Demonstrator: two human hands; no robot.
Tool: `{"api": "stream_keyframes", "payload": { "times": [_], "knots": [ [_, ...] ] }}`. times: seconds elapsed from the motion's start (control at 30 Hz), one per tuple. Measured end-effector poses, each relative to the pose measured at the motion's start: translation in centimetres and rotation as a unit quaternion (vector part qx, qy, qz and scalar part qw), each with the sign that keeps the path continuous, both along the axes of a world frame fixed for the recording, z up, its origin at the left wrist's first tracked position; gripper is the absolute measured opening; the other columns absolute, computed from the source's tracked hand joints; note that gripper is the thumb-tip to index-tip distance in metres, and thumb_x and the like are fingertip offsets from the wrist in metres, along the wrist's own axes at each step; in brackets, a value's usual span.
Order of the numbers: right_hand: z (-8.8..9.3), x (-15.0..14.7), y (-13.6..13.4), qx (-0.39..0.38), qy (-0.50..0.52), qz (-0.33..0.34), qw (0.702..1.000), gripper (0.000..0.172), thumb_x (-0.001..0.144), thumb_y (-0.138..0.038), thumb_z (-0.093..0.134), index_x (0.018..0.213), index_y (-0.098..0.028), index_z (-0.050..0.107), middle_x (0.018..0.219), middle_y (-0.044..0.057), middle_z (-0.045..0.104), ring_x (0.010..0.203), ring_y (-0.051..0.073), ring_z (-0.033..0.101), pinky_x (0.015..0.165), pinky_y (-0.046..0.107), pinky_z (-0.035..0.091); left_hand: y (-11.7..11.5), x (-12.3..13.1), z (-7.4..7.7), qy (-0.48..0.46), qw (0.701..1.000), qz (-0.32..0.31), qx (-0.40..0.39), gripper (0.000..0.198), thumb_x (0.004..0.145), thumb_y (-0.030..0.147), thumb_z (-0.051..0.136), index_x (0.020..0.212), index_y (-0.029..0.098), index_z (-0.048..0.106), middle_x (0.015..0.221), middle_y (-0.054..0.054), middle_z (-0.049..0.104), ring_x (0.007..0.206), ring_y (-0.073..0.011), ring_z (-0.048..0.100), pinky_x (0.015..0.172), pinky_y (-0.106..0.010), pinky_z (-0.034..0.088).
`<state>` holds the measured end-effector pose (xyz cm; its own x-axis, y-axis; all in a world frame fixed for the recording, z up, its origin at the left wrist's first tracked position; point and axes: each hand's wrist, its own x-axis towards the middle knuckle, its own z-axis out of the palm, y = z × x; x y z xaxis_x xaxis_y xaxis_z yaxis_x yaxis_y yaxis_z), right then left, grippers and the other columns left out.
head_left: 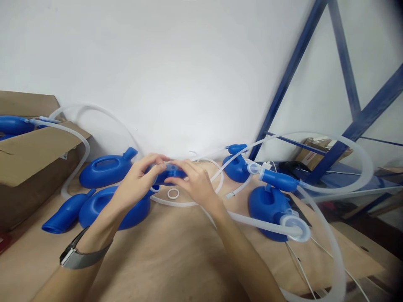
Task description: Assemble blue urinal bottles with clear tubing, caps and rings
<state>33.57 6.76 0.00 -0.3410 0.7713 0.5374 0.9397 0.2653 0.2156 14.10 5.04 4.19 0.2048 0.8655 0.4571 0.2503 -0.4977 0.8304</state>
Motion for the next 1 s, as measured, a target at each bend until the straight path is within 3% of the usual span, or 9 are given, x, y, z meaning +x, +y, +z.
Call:
{"api": "stream_keyframes", "payload": {
  "times": [0.1,0.23,0.33,0.4,0.5,0.63,0.8,1.0],
  "knots": [
    [-0.1,0.1,0.1,-0.033,-0.022,0.026,0.999,0.100,0.089,-0.077,-0.050,0.152,-0.055,0.025,0.125,-0.033,0.024,0.102,-0.040,-0.015,0.084,-0.025,-0.010,-0.2,0.1,0.3,0.011,1.000,-0.021,0.003,0.028,0.093,0.043,0.056,0.083,0.019,0.067,0.117,-0.004,0.068,0.111,-0.0215,0.061,0.098,-0.030,0.047],
    [0.0,0.2,-0.1,-0.048,-0.031,0.057,0.997,0.089,0.095,-0.072,-0.043,0.153,-0.053,0.022,0.130,-0.032,0.021,0.108,-0.045,-0.016,0.087,-0.031,-0.018,-0.4,0.4,0.4,0.095,0.995,0.007,0.039,0.043,0.094,0.055,0.059,0.075,0.016,0.063,0.081,-0.003,0.063,0.081,-0.0163,0.057,0.074,-0.027,0.044],
    [0.2,0.2,-0.2,-0.069,-0.011,0.045,0.997,0.102,0.091,-0.077,-0.048,0.155,-0.047,0.025,0.125,-0.033,0.025,0.100,-0.046,-0.014,0.081,-0.031,-0.015,-0.4,0.3,0.4,0.059,0.998,-0.003,0.005,0.045,0.094,0.055,0.060,0.072,0.015,0.058,0.074,-0.002,0.058,0.069,-0.0131,0.049,0.064,-0.026,0.039],
    [0.2,0.3,-0.2,-0.093,-0.001,0.037,0.995,0.114,0.086,-0.080,-0.055,0.157,-0.042,0.025,0.117,-0.035,0.029,0.090,-0.044,-0.012,0.076,-0.029,-0.010,-0.4,0.1,0.4,0.013,0.999,-0.022,-0.026,0.042,0.093,0.053,0.060,0.073,0.016,0.059,0.081,-0.003,0.063,0.070,-0.0134,0.051,0.065,-0.026,0.041],
    [0.4,0.3,-0.4,-0.118,-0.003,0.051,0.992,0.123,0.083,-0.081,-0.061,0.160,-0.037,0.025,0.107,-0.035,0.032,0.081,-0.040,-0.011,0.072,-0.027,-0.006,-0.3,-0.4,0.5,0.046,0.998,-0.044,-0.022,0.037,0.093,0.053,0.060,0.084,0.018,0.069,0.098,-0.005,0.071,0.089,-0.0182,0.064,0.081,-0.027,0.049],
    [1.0,0.4,-0.8,-0.127,0.009,0.070,0.989,0.118,0.088,-0.073,-0.061,0.153,-0.039,0.032,0.113,-0.033,0.032,0.085,-0.042,-0.010,0.074,-0.030,-0.006,-0.2,-0.7,0.3,0.109,0.993,-0.046,0.026,0.036,0.095,0.051,0.058,0.093,0.021,0.077,0.117,-0.005,0.073,0.114,-0.0216,0.066,0.100,-0.027,0.049],
    [1.3,0.5,-0.8,-0.133,0.023,0.090,0.987,0.103,0.094,-0.065,-0.047,0.144,-0.038,0.038,0.126,-0.028,0.030,0.095,-0.048,-0.007,0.077,-0.032,-0.008,-0.2,-0.7,0.2,0.147,0.985,-0.034,0.079,0.029,0.097,0.042,0.059,0.089,0.022,0.078,0.120,-0.001,0.073,0.106,-0.0154,0.067,0.095,-0.022,0.048],
    [1.0,0.4,-0.4,-0.133,0.033,0.086,0.987,0.099,0.094,-0.064,-0.042,0.138,-0.042,0.044,0.122,-0.030,0.030,0.087,-0.044,-0.010,0.075,-0.031,-0.006,-0.7,-0.4,0.3,0.157,0.981,-0.001,0.113,0.025,0.097,0.036,0.058,0.092,0.021,0.076,0.108,0.001,0.075,0.096,-0.0129,0.068,0.084,-0.021,0.048]
  ]
}}
